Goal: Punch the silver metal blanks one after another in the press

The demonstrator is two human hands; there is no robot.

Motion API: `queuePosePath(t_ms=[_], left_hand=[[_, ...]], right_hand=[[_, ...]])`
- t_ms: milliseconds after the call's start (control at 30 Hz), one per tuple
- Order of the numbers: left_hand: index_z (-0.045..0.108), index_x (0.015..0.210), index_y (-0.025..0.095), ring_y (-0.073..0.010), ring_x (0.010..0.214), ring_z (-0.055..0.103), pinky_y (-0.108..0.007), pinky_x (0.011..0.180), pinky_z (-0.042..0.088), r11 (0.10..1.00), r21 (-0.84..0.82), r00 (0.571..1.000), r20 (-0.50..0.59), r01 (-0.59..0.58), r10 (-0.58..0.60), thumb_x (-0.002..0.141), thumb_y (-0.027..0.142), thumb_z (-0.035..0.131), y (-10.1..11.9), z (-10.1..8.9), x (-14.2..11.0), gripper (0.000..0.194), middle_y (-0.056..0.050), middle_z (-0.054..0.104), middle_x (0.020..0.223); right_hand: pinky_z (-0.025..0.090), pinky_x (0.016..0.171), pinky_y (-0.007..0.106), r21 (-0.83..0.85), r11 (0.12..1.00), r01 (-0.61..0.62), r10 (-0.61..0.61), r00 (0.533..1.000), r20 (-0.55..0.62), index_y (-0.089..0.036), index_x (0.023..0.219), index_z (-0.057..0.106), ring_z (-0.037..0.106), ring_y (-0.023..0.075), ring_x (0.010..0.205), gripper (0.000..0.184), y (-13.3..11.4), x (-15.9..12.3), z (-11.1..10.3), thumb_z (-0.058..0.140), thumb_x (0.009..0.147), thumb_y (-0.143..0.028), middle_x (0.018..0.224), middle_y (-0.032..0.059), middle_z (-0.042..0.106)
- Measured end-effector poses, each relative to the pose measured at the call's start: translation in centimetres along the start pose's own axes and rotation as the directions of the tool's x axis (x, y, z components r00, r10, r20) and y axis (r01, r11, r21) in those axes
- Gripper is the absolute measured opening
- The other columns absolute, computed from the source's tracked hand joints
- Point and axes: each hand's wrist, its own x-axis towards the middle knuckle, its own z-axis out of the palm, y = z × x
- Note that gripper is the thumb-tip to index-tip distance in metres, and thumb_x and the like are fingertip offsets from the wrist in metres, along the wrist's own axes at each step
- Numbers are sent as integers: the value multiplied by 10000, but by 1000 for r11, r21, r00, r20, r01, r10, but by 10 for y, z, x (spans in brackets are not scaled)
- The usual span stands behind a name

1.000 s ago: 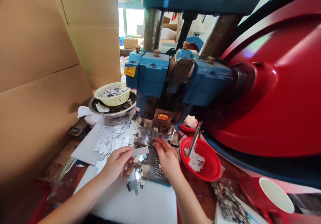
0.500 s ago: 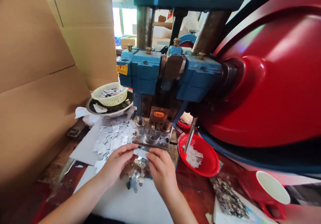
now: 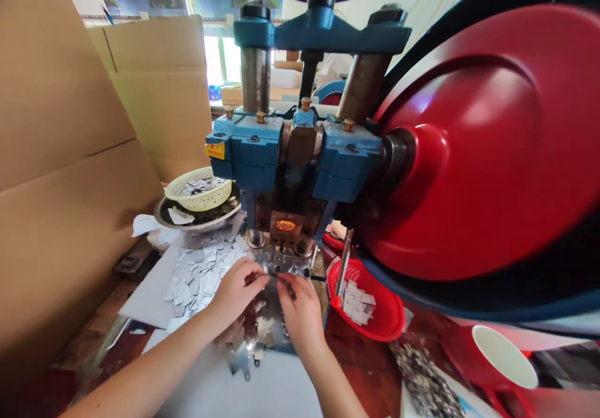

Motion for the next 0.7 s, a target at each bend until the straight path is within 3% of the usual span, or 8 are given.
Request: queuePosePath(t_ms=[100, 233, 400, 567, 700], left_hand=[[658, 763, 199, -176, 818, 574, -319, 768, 452, 997, 61, 996, -77, -38, 43, 783, 242, 618, -7, 15, 25, 63, -18, 590, 843], [643, 782, 178, -197, 921, 571, -350, 855, 445, 997, 75, 985, -172, 5, 8, 771, 217, 624, -16, 29, 45, 45, -47, 592, 933], [619, 1020, 191, -209, 985, 590, -363, 908, 439, 998, 10, 997, -52, 63, -62, 790, 186, 574, -25, 33, 54, 234, -54, 644, 1015], [641, 1044, 211, -215, 1056, 583, -350, 969, 413, 999, -3, 997, 65, 34, -33, 785, 151, 550, -24, 32, 61, 281, -50, 659, 1088], [611, 1108, 207, -228, 1094, 562, -385, 994, 398, 999, -16, 999, 30, 34, -33, 809, 198, 541, -19, 21, 59, 308, -69, 631, 1146]], right_hand=[[471, 777, 347, 23, 999, -45, 46, 998, -34, -208, 893, 654, 600, 211, 856, 249, 9, 24, 6, 475, 865, -379, 879, 59, 661], [459, 805, 370, 7, 999, -34, 35, 998, -55, -195, 848, 660, 578, 226, 871, 243, 17, 50, 14, 490, 830, -367, 893, 81, 611], [463, 833, 388, 38, 996, -80, 82, 995, -55, -183, 880, 631, 562, 240, 919, 213, 27, 57, 24, 514, 772, -326, 957, 96, 579], [470, 834, 390, 54, 994, -93, 96, 994, -58, -177, 894, 621, 568, 240, 923, 222, 30, 60, 30, 507, 755, -307, 962, 100, 591], [487, 790, 381, 58, 994, -88, 95, 987, -126, -180, 909, 622, 583, 234, 878, 243, 25, 56, 20, 513, 793, -363, 943, 96, 612]])
